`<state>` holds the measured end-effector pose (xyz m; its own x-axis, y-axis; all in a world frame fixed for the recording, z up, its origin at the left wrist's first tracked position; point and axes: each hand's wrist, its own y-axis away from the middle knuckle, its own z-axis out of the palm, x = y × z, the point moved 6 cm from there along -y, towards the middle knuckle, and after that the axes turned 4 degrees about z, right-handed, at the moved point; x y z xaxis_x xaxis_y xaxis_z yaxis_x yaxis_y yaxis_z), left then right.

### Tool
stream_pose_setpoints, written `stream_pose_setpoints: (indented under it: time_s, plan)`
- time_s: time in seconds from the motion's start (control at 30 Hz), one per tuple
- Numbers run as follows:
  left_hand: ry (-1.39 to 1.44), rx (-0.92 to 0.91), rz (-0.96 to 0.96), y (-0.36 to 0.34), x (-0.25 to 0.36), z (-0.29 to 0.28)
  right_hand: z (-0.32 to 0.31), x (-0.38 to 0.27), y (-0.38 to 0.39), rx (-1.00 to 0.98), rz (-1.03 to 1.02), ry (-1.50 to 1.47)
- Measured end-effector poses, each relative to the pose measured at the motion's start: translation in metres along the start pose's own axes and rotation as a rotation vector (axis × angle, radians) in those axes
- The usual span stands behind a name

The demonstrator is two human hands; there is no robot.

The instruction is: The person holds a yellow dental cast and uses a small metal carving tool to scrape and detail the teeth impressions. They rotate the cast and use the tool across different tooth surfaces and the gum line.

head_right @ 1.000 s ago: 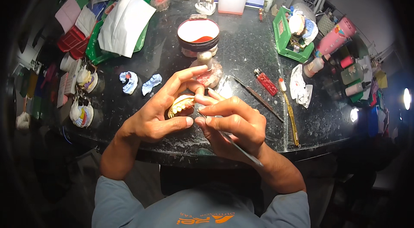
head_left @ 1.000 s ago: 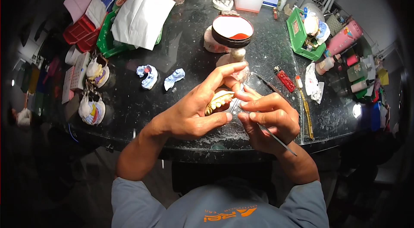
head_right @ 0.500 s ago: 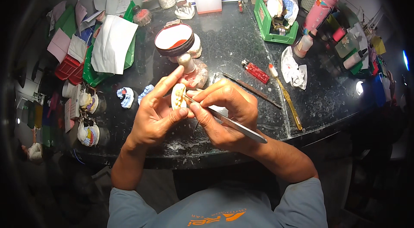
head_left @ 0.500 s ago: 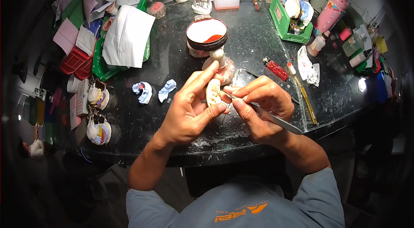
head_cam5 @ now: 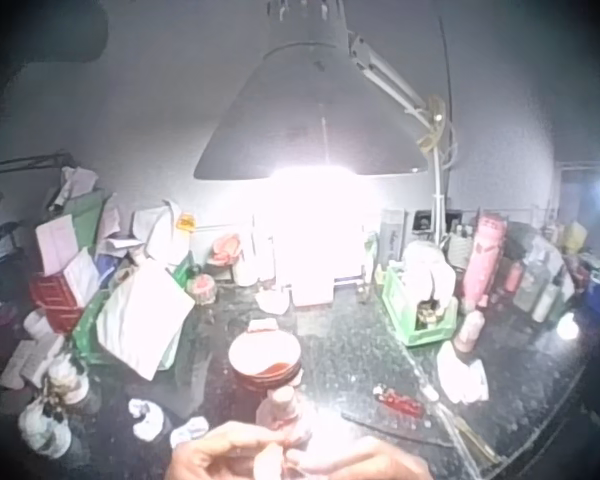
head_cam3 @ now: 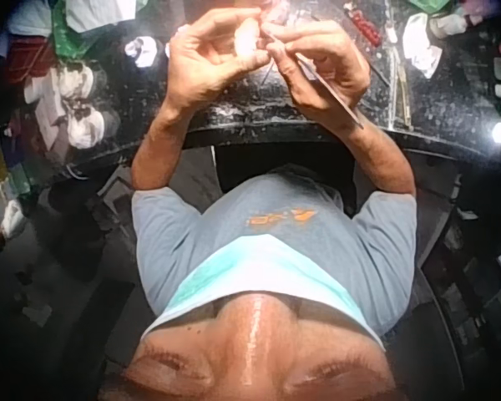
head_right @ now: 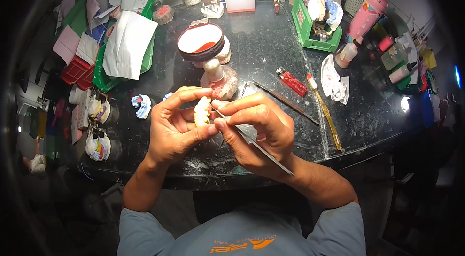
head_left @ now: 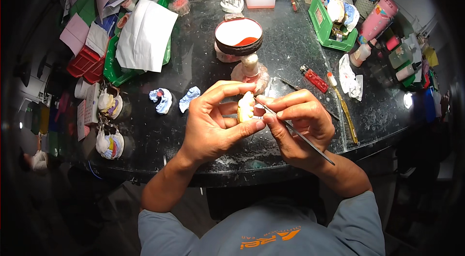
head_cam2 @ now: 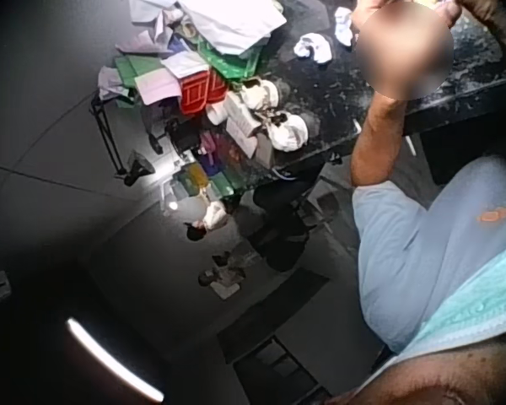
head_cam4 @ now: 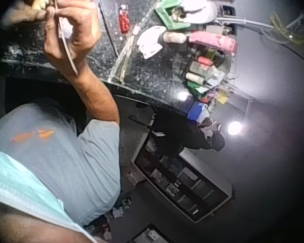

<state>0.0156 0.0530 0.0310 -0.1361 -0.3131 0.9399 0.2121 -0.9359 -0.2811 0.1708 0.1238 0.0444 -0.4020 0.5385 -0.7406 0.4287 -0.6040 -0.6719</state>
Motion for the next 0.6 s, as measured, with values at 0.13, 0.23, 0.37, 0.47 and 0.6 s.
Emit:
stream_pose_setpoints:
  time_s: [0.13, 0.23, 0.37, 0.47, 0.6]
  plan:
    - [0.101, -0.023, -0.064, 0.0014, -0.0029, -0.0009, -0.0016, -0.0048, -0.0003, -0.03, -0.049, 0.062]
    - [0.131, -0.051, -0.056, 0.002, -0.0044, -0.0007, -0.0005, -0.0045, -0.0004, -0.063, -0.083, 0.067]
    - [0.135, -0.052, -0.058, 0.0022, -0.0026, -0.0013, 0.002, -0.007, -0.0003, -0.077, -0.106, 0.076]
    - [0.162, -0.049, -0.08, 0.0009, -0.0033, -0.0011, 0.0027, -0.0074, -0.0009, -0.085, -0.111, 0.098]
    - [0.172, -0.052, -0.081, 0.0009, -0.0043, -0.0013, 0.0038, -0.0072, -0.0004, -0.088, -0.121, 0.103]
